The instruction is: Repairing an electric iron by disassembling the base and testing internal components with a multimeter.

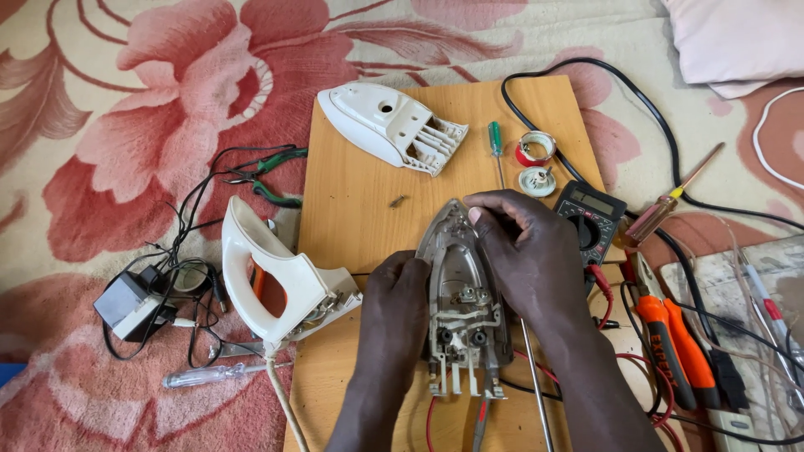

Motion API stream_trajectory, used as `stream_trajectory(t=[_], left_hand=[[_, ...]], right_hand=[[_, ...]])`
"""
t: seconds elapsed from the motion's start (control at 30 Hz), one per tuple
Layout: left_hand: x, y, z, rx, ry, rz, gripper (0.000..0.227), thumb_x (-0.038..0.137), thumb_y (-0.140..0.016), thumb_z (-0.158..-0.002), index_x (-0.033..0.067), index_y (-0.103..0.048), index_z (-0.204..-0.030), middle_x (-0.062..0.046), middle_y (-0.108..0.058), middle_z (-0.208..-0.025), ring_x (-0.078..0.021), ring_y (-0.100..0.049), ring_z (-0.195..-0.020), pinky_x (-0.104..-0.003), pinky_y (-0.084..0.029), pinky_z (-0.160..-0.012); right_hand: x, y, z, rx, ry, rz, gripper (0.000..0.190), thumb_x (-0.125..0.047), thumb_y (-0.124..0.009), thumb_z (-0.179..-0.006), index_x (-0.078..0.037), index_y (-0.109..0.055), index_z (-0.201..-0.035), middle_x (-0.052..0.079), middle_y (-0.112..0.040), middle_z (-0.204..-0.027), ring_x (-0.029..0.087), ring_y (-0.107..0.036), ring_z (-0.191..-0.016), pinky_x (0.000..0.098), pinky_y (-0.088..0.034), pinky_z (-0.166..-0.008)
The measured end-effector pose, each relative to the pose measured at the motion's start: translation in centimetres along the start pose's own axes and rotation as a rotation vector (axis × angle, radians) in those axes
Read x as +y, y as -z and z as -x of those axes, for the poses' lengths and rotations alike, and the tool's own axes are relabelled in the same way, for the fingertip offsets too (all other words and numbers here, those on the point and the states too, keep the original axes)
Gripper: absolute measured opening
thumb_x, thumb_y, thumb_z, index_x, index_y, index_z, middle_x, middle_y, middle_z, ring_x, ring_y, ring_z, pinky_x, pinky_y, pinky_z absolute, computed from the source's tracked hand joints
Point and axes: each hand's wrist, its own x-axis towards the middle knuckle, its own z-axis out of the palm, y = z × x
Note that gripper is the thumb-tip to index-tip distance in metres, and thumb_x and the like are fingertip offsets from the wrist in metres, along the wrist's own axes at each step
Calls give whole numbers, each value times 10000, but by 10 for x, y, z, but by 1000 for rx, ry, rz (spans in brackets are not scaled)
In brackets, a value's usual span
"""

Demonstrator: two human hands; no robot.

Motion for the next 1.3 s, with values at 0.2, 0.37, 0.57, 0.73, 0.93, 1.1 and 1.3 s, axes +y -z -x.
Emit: stream_trajectory(t=[0.2,0.37,0.57,0.73,0.93,1.1,1.3], left_hand=[[20,-5,14,63,90,-52,300,227,-471,-969,85,-728,-1030,-35,-572,-728,-153,-449,-656,-343,-363,-622],[26,-4,19,59,107,14,302,234,-493,-973,72,-728,-1069,-57,-646,-806,-176,-536,-726,-339,-414,-656],[13,-4,21,-5,-118,55,452,264,-501,-1017,32,-660,-1371,-185,-727,-943,-231,-612,-939,-412,-499,-827],[17,1,24,-20,-22,161,342,241,-477,-1022,52,-750,-1104,-75,-740,-968,-189,-656,-900,-326,-518,-795],[11,5,22,-16,-20,317,358,210,-487,-1020,60,-739,-1224,-78,-741,-1024,-185,-671,-931,-325,-540,-806],[4,7,16,-23,-63,168,384,231,-475,-993,96,-740,-1238,-31,-743,-1053,-166,-651,-987,-319,-482,-854],[9,9,19,-51,-20,190,379,216,-474,-1008,101,-740,-1253,-43,-778,-1122,-175,-693,-1038,-319,-517,-877]], right_hand=[[6,6,7,81,175,26,194,-156,-648,-999,-88,-765,-1138,71,-801,-1115,207,-772,-1027,335,-624,-842],[-2,8,21,105,110,61,198,-189,-642,-997,-115,-781,-1116,36,-810,-1096,183,-777,-994,320,-615,-773],[-16,10,49,146,86,40,196,-76,-663,-999,-71,-777,-1158,202,-766,-994,336,-764,-942,425,-658,-782],[-20,14,75,218,163,163,204,-157,-652,-1001,-118,-780,-1155,80,-785,-1102,222,-737,-972,376,-601,-851],[-30,18,109,230,-5,222,233,-220,-646,-993,-171,-794,-1166,47,-776,-1144,236,-705,-1085,408,-557,-922],[-31,16,136,266,-52,290,203,-194,-686,-969,-193,-817,-1124,48,-779,-1061,192,-745,-963,361,-578,-863],[-27,12,156,312,-220,298,221,-282,-677,-980,-247,-832,-1132,1,-787,-1028,169,-740,-887,319,-587,-799]])
